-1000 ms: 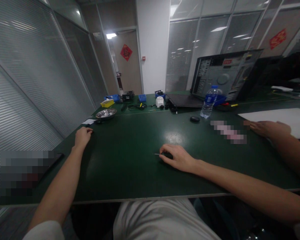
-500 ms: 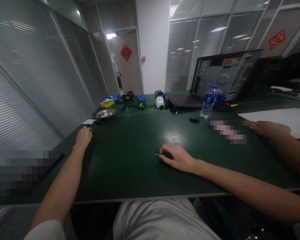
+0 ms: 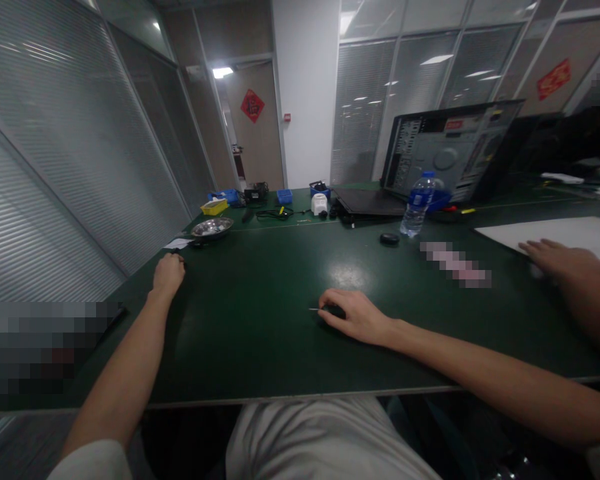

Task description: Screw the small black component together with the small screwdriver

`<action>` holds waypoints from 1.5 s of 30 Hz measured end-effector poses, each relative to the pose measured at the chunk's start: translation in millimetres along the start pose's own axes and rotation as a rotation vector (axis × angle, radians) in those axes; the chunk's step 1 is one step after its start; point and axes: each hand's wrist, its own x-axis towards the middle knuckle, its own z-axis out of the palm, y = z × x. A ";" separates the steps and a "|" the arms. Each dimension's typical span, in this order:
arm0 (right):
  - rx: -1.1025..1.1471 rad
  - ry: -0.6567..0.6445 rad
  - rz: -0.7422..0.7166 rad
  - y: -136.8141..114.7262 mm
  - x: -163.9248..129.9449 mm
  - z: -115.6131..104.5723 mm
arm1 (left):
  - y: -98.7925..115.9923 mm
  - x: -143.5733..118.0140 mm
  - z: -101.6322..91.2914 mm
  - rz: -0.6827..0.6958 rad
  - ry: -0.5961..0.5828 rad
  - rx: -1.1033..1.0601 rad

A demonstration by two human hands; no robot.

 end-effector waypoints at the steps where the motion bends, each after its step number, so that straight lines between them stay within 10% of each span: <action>1: -0.001 -0.001 0.004 -0.1 -0.1 -0.2 | 0.7 -0.7 -0.8 -0.001 -0.003 -0.001; 26: 0.001 -0.015 0.007 1.5 -0.8 0.0 | 16.4 1.8 -20.3 -0.142 -0.141 -0.227; 32: -0.021 -0.006 0.023 1.9 0.3 1.4 | 98.1 -15.1 -42.5 0.192 -0.324 -0.469; 39: -0.084 0.054 0.118 5.5 0.8 1.7 | 234.9 -116.1 -67.5 0.804 -0.603 -0.988; 45: -0.119 0.066 0.204 9.3 1.7 4.8 | 273.9 -163.7 -76.2 0.887 -0.575 -1.024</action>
